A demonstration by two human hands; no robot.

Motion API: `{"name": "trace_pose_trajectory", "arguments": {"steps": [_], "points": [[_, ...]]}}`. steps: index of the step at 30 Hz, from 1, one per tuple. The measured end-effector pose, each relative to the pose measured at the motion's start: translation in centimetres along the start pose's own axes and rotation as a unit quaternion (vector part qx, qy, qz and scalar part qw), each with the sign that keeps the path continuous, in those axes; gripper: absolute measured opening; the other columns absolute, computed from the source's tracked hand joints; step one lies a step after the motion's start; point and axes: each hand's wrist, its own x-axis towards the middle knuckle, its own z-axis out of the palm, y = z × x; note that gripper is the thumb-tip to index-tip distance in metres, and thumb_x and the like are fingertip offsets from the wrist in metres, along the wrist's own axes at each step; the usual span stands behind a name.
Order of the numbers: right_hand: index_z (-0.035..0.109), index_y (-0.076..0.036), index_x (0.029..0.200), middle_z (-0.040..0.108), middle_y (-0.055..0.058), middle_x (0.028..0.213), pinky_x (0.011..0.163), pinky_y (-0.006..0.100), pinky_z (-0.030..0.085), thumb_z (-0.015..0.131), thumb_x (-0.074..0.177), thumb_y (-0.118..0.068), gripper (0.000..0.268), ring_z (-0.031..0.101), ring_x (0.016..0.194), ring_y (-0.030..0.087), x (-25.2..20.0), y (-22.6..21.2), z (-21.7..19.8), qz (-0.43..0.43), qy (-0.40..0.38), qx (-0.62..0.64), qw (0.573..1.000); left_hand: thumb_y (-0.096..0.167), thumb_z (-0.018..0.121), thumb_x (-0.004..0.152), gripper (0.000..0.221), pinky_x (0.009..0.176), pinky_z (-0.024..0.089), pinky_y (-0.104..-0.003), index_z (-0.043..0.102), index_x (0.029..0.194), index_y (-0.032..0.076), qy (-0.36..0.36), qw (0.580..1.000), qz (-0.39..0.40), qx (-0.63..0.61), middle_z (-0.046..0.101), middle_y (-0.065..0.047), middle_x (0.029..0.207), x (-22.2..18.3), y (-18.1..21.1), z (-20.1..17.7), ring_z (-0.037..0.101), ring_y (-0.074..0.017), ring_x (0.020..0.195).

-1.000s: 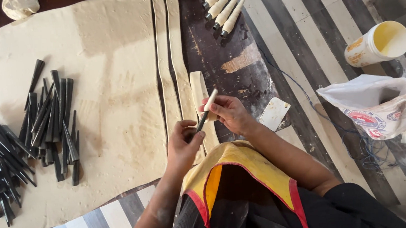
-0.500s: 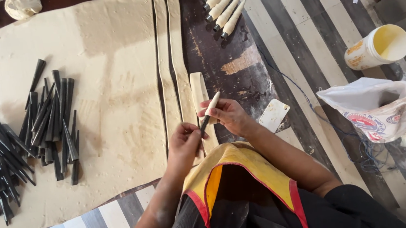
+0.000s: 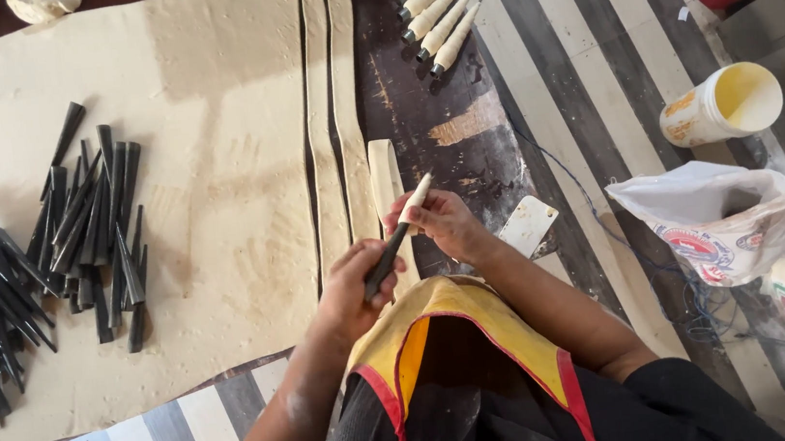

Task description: The person cuts small rectangular pieces from a long strip of dough on the worktable, then wraps each piece spirally around a black cone-shaped mold by hand and places the finished wrapped cone in a row with the others, repeating the cycle continuously.

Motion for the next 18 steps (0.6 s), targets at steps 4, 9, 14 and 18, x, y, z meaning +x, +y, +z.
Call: {"name": "trace_pose_trajectory", "arguments": {"steps": [4,9,14,18], "points": [[0.067,0.003,0.124,0.073,0.017,0.116,0.105,0.042,0.054,0.071,0.101,-0.026,0.037,0.07,0.113,0.025,0.2,0.9,-0.4,-0.016,-0.018,-0.011,1.0,0.01,0.069,0.098,0.017,0.048,0.044,-0.022,0.061,0.109,0.001,0.036,0.975,0.132,0.173,0.072,-0.015,0.082,-0.3,0.6,0.7,0.057,-0.0121,0.06],[0.067,0.001,0.122,0.074,0.016,0.116,0.105,0.042,0.054,0.072,0.099,-0.025,0.034,0.07,0.112,0.025,0.3,1.5,-0.9,-0.021,0.005,0.001,1.0,0.014,0.063,0.098,0.014,0.041,0.037,-0.022,0.061,0.104,0.002,0.006,1.0,-0.014,0.005,0.07,-0.014,0.081,-0.4,1.6,1.1,0.053,-0.0121,0.053],[0.068,0.0,0.121,0.074,0.015,0.115,0.104,0.042,0.055,0.073,0.099,-0.023,0.032,0.07,0.112,0.024,0.4,1.1,-0.3,-0.036,-0.004,-0.001,0.999,0.011,0.068,0.097,0.017,0.05,0.044,-0.022,0.064,0.11,0.0,0.01,0.996,0.068,0.058,0.069,-0.012,0.087,0.5,1.4,-0.2,0.057,-0.0106,0.061],[0.068,0.0,0.122,0.074,0.016,0.116,0.107,0.042,0.054,0.075,0.1,-0.02,0.03,0.069,0.114,0.024,0.2,1.4,-1.0,-0.07,-0.01,-0.018,0.997,0.012,0.067,0.096,0.02,0.05,0.045,-0.024,0.065,0.109,-0.003,0.014,1.0,0.02,0.013,0.067,-0.015,0.08,0.7,0.4,-0.7,0.059,-0.0136,0.061]]}}
